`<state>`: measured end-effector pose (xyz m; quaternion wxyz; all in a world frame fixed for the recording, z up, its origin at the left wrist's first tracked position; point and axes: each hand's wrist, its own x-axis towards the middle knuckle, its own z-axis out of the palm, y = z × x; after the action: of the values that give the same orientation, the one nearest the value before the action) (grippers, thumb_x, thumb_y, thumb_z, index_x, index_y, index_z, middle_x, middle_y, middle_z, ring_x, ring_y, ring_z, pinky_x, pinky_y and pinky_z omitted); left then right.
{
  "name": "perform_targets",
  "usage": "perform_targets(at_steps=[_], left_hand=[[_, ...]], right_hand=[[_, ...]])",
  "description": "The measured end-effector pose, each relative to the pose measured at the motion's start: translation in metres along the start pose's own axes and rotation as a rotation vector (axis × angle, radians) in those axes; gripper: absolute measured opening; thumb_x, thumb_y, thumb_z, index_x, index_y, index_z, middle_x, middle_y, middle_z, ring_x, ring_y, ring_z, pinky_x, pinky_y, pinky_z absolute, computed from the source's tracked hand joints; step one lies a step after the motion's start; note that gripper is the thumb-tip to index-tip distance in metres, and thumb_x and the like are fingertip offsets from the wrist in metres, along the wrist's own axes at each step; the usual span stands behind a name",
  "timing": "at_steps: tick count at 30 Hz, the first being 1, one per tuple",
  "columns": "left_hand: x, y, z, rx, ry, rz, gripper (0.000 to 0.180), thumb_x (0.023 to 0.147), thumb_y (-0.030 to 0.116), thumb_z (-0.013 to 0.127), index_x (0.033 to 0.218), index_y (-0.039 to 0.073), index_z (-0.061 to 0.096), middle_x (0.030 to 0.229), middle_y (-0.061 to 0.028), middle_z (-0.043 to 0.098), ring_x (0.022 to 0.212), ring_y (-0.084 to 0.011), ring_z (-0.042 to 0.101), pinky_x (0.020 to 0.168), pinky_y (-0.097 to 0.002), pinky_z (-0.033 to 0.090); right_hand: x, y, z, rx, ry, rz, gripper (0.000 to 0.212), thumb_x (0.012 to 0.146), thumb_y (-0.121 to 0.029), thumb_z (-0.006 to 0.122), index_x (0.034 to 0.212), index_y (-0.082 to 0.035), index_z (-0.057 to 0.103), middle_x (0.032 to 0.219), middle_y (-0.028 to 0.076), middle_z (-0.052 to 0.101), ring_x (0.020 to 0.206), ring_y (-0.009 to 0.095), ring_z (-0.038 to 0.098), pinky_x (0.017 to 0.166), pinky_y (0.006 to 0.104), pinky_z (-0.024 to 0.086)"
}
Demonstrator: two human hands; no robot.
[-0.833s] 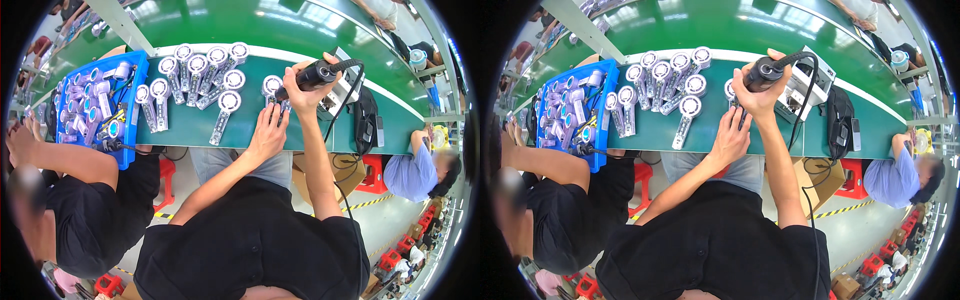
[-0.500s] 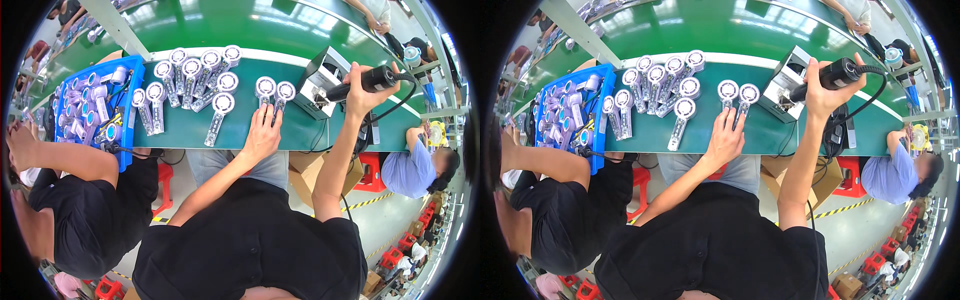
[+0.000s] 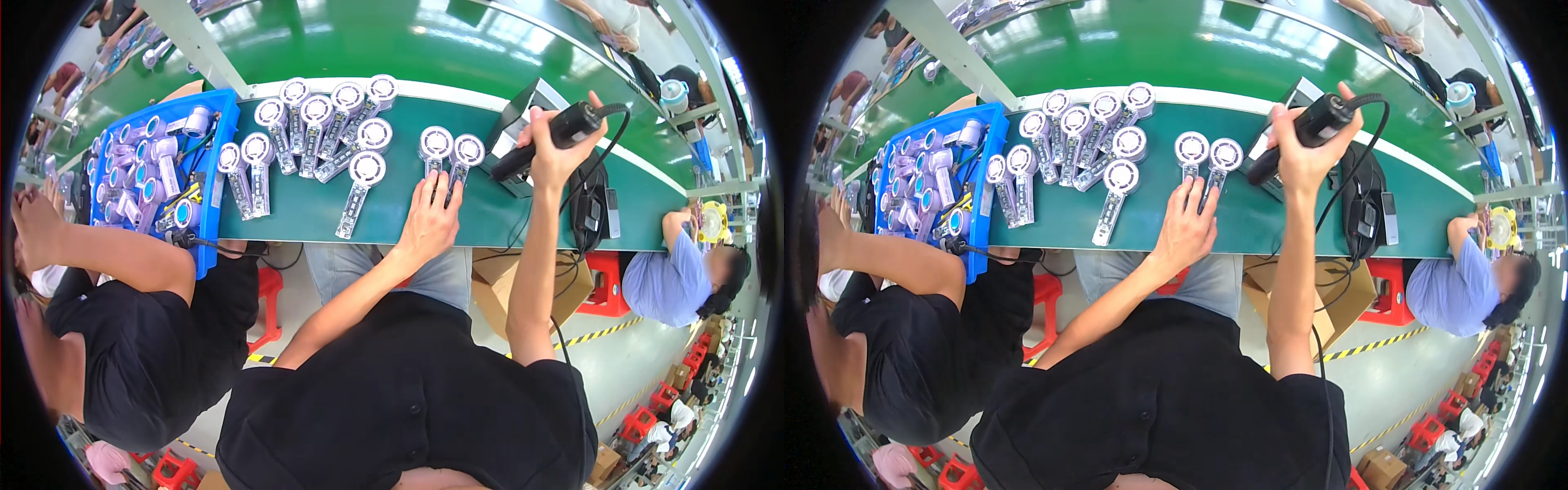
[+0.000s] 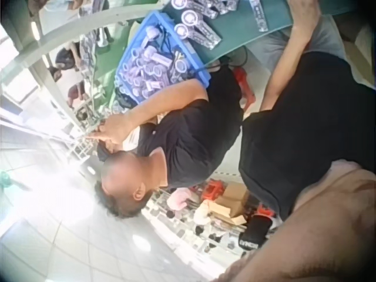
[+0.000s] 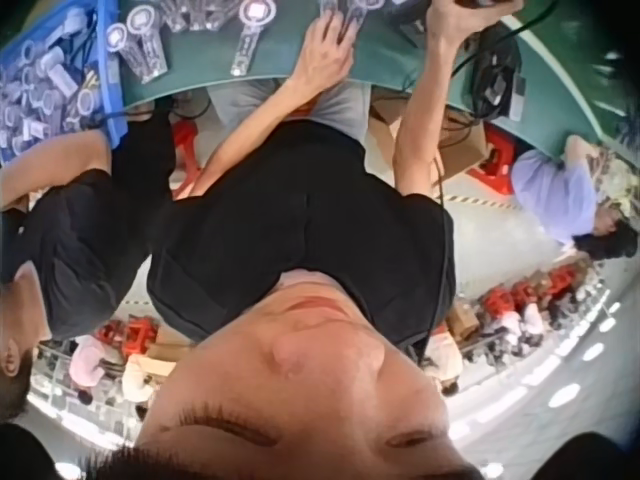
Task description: Use an electric screwdriver to assemble electronic fan components on a factory production line.
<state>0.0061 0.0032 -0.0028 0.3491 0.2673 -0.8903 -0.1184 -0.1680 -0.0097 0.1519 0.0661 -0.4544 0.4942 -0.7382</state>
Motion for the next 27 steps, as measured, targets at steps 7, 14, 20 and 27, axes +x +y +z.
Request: perform_targets(at_steps=[7,14,20,27], left_hand=[[-0.001,0.004,-0.003,-0.016,0.01,0.005,0.058,0.076,0.008,0.065,0.132,-0.006,0.053,0.134,-0.0299,0.048,0.128,-0.0463,0.045,0.108,-0.0546,0.039],[-0.001,0.003,-0.003,-0.007,-0.027,0.008,0.058,0.08,0.011,0.067,0.134,-0.005,0.052,0.136,-0.0299,0.046,0.129,-0.0476,0.042,0.107,-0.0551,0.039],[-0.002,0.001,0.0,0.004,-0.023,0.017,0.058,0.08,0.012,0.067,0.134,-0.005,0.052,0.135,-0.03,0.047,0.129,-0.0478,0.042,0.107,-0.0554,0.04],[-0.001,0.002,-0.001,-0.001,-0.02,0.02,0.058,0.081,0.011,0.066,0.134,-0.006,0.052,0.135,-0.0304,0.047,0.128,-0.0482,0.043,0.107,-0.0549,0.04]], right_hand=[[-0.006,-0.013,0.033,0.017,-0.008,-0.173,0.081,0.082,0.01,0.072,0.144,-0.009,0.025,0.073,0.008,0.063,0.056,0.013,0.06,0.054,0.0239,0.05],[0.022,-0.024,-0.032,-0.253,0.11,-0.243,0.08,0.084,0.008,0.072,0.145,-0.009,0.022,0.069,0.009,0.062,0.052,0.014,0.058,0.054,0.0272,0.052],[0.023,-0.013,-0.034,-0.135,0.078,-0.156,0.079,0.083,0.009,0.071,0.144,-0.009,0.024,0.068,0.008,0.062,0.051,0.014,0.058,0.053,0.0272,0.052],[0.033,-0.007,-0.037,-0.105,0.027,-0.086,0.081,0.083,0.008,0.073,0.144,-0.009,0.024,0.068,0.008,0.062,0.05,0.015,0.057,0.051,0.029,0.05]])
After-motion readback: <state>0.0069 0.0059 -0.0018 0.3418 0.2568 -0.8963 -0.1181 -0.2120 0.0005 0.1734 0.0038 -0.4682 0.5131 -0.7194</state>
